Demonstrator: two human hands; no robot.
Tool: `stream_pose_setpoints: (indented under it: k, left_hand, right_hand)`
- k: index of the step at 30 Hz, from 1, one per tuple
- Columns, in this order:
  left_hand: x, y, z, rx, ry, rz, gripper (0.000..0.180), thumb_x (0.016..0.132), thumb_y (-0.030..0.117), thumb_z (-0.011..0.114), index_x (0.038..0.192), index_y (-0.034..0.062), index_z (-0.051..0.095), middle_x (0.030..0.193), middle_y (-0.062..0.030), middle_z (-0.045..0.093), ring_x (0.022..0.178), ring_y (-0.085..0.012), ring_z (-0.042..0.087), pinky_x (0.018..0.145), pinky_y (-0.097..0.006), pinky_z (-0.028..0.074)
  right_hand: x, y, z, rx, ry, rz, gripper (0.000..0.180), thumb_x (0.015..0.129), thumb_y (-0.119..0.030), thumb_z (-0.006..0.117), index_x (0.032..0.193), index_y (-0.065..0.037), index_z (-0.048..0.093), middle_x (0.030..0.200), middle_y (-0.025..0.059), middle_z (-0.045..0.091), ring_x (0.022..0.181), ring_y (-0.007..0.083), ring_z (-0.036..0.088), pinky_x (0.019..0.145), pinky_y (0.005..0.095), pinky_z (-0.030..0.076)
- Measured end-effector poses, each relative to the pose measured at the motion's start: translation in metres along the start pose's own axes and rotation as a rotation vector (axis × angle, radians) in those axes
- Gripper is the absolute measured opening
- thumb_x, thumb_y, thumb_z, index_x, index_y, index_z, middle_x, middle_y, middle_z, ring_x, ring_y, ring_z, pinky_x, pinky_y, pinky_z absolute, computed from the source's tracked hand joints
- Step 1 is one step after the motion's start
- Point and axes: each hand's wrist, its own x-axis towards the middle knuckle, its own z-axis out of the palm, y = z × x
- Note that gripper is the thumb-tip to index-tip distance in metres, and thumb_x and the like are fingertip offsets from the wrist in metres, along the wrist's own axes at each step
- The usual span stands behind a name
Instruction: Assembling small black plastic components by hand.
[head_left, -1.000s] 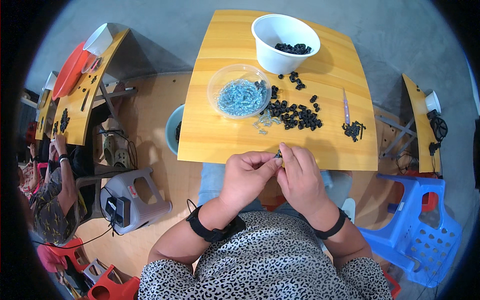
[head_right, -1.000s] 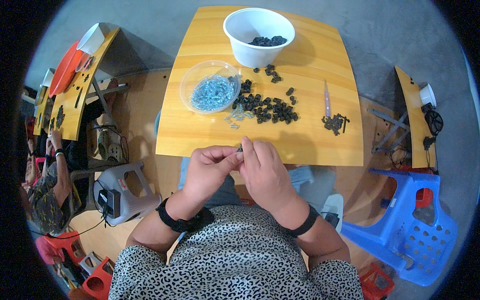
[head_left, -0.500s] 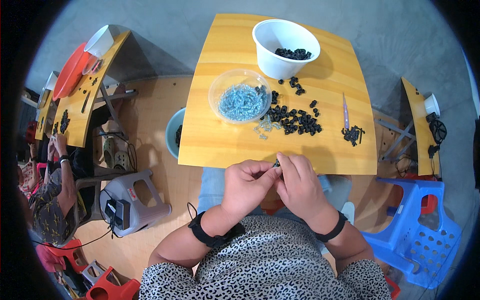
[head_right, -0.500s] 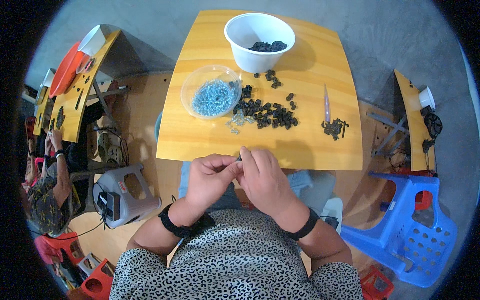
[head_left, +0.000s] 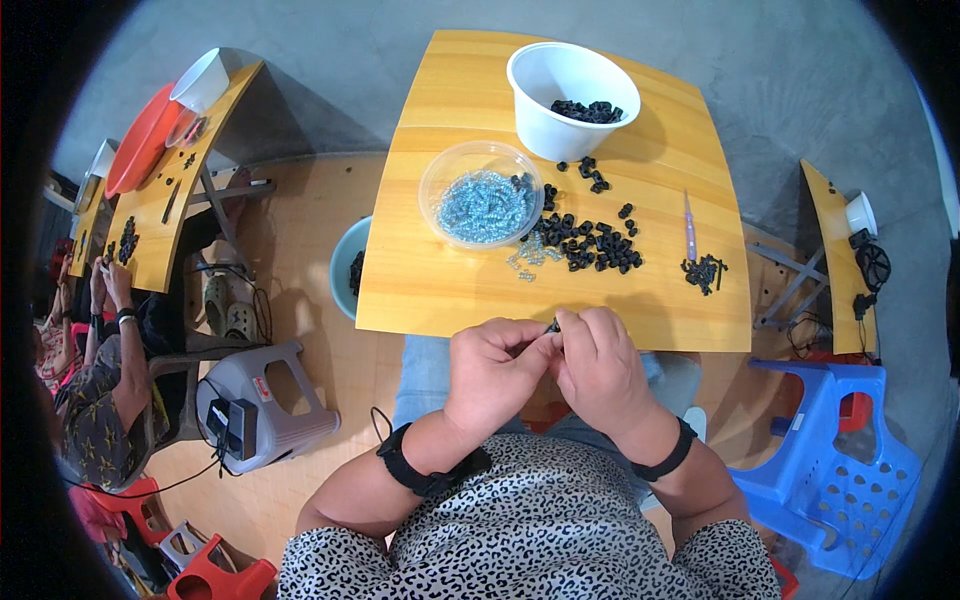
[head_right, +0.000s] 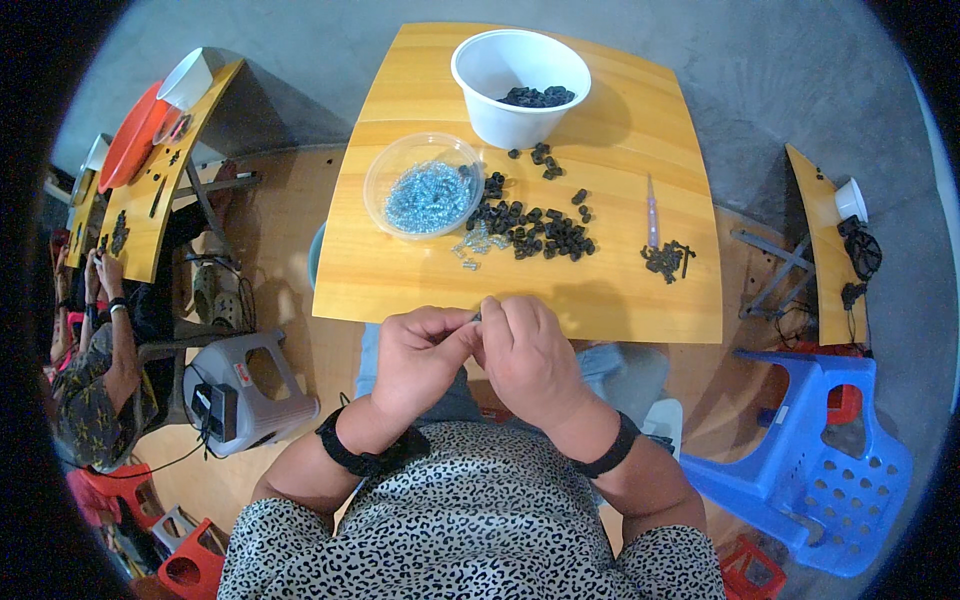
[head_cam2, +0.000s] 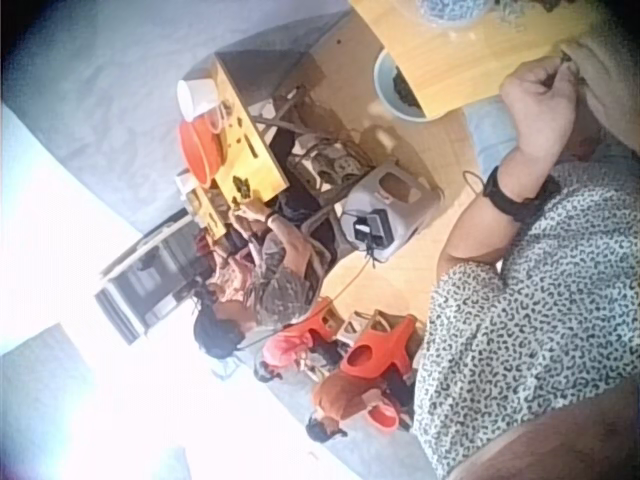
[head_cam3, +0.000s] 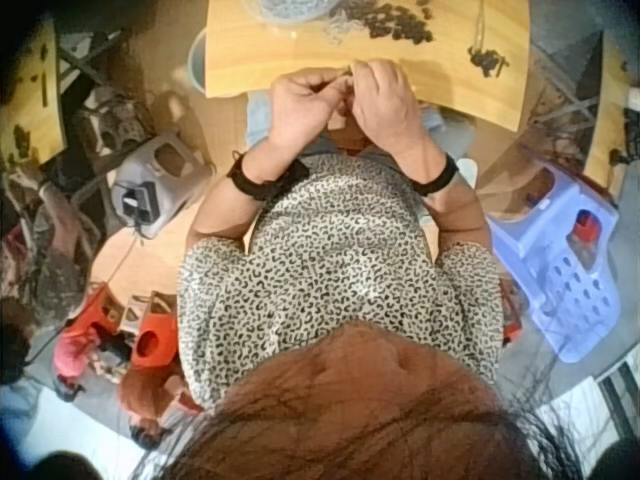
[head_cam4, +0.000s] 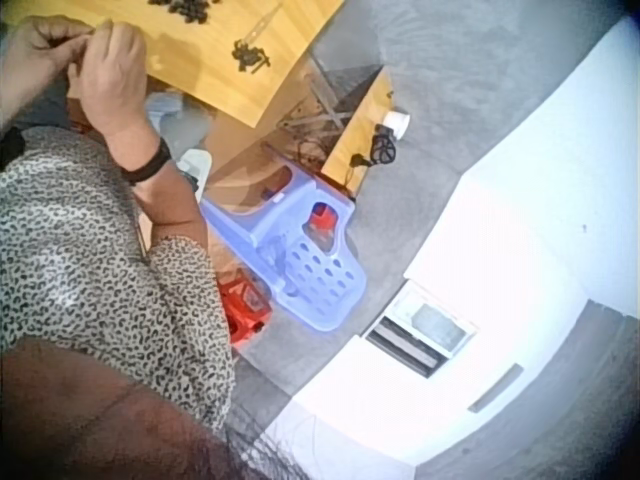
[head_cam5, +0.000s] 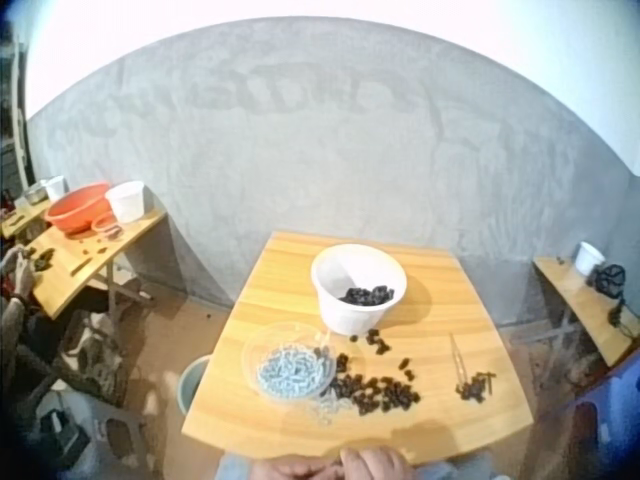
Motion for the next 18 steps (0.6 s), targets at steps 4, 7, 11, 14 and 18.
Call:
stream_pose_setpoints:
  k: [4, 7, 11, 14, 18]
  left_hand:
    - [-0.001, 0.008, 0.000, 0.061, 0.011, 0.033, 0.009, 0.086, 0.000, 0.069, 0.093, -0.0039, 0.073, 0.080, -0.0071, 0.071, 0.070, -0.0096, 0.064, 0.062, -0.024, 0.052]
    - [-0.002, 0.008, 0.000, 0.027, 0.007, 0.049, 0.009, 0.085, 0.000, 0.070, 0.093, -0.0037, 0.073, 0.081, -0.0072, 0.070, 0.071, -0.0092, 0.063, 0.063, -0.024, 0.052]
    - [-0.003, 0.005, 0.003, -0.064, 0.045, 0.039, 0.010, 0.083, 0.006, 0.074, 0.089, -0.0021, 0.074, 0.078, -0.0101, 0.071, 0.068, -0.0111, 0.064, 0.059, -0.025, 0.050]
    - [-0.005, -0.004, 0.003, -0.108, 0.013, 0.032, 0.011, 0.082, 0.007, 0.074, 0.089, -0.0027, 0.073, 0.077, -0.0093, 0.070, 0.068, -0.0105, 0.064, 0.060, -0.025, 0.050]
    - [-0.005, -0.002, 0.002, -0.048, 0.011, 0.087, 0.013, 0.082, 0.007, 0.075, 0.089, -0.0030, 0.073, 0.077, -0.0091, 0.069, 0.068, -0.0107, 0.063, 0.060, -0.025, 0.050]
  right_hand:
    - [0.000, 0.003, -0.002, 0.072, 0.023, 0.007, 0.044, 0.069, -0.005, 0.070, 0.109, 0.006, 0.055, 0.091, 0.0148, 0.052, 0.084, 0.0325, 0.055, 0.075, 0.0404, 0.047]
    - [0.000, 0.000, -0.003, 0.085, 0.043, 0.016, 0.048, 0.067, -0.003, 0.071, 0.111, 0.006, 0.054, 0.094, 0.0153, 0.053, 0.085, 0.0332, 0.055, 0.077, 0.0403, 0.047]
    - [-0.004, -0.004, -0.001, 0.082, 0.101, 0.054, 0.052, 0.067, -0.001, 0.072, 0.115, 0.004, 0.054, 0.099, 0.0164, 0.053, 0.088, 0.0341, 0.056, 0.078, 0.0400, 0.048]
    - [-0.009, -0.003, 0.003, 0.239, 0.123, 0.153, 0.049, 0.067, 0.000, 0.071, 0.113, 0.002, 0.055, 0.098, 0.0161, 0.055, 0.088, 0.0340, 0.057, 0.075, 0.0393, 0.049]
    - [-0.006, 0.003, -0.002, 0.405, 0.072, 0.236, 0.044, 0.068, 0.000, 0.072, 0.110, -0.001, 0.057, 0.094, 0.0155, 0.056, 0.083, 0.0329, 0.059, 0.071, 0.0386, 0.050]
